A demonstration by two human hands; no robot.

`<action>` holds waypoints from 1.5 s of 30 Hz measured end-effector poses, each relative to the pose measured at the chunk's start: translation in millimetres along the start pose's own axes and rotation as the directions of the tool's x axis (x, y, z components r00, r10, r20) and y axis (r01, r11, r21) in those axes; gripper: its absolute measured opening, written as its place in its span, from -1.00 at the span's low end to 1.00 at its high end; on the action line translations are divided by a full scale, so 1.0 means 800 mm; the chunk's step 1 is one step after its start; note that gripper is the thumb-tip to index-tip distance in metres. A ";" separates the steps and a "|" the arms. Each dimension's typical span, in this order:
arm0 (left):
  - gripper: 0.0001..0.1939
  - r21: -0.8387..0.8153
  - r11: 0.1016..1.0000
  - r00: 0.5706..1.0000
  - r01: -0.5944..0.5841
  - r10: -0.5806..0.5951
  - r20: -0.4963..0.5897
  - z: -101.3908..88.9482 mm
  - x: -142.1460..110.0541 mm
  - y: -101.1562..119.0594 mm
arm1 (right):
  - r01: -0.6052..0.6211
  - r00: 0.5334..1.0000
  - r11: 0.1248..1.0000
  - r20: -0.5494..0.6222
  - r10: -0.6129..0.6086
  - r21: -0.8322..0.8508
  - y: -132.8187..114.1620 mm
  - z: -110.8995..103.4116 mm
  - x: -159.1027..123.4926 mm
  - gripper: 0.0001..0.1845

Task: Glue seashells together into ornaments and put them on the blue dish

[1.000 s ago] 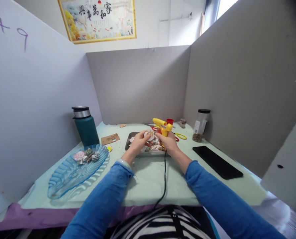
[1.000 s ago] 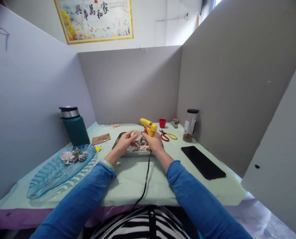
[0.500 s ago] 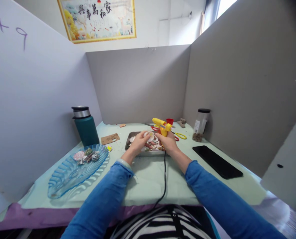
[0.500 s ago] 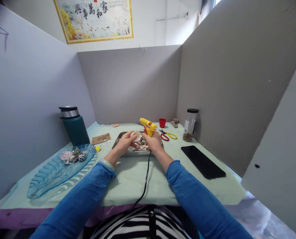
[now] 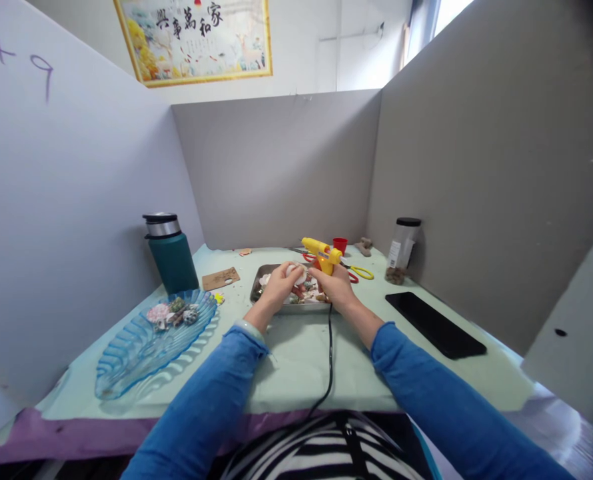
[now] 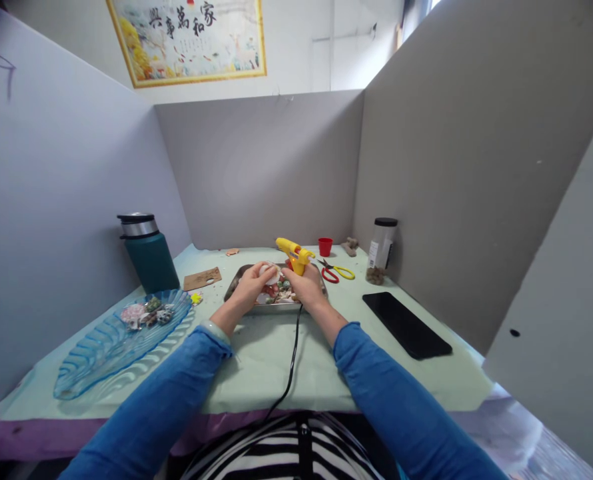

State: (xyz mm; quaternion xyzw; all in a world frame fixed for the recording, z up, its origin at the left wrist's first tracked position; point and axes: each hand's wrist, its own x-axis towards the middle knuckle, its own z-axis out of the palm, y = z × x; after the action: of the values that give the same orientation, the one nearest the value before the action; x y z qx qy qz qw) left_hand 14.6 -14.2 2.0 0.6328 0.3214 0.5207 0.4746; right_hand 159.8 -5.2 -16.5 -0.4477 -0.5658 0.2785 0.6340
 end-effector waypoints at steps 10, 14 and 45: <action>-0.68 0.061 0.996 0.998 -0.064 0.064 0.003 -0.002 0.002 -0.005 | -0.043 0.999 0.999 0.013 0.043 0.019 -0.008 0.000 -0.004 -0.77; -0.68 0.051 0.997 0.998 -0.060 0.059 0.008 -0.001 0.001 -0.003 | -0.032 0.999 0.999 0.005 0.032 -0.007 -0.009 -0.001 -0.003 -0.78; -0.70 0.024 1.000 1.000 -0.010 0.009 0.022 -0.001 0.002 -0.006 | -0.080 0.996 0.996 0.030 0.079 0.044 -0.004 0.000 -0.004 -0.74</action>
State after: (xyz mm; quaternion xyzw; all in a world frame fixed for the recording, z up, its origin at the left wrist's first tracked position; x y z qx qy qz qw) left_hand 14.5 -11.1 -1.9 0.6457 0.3194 0.5119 0.4680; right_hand 159.1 -9.0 -15.2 -0.4513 -0.5499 0.3225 0.6244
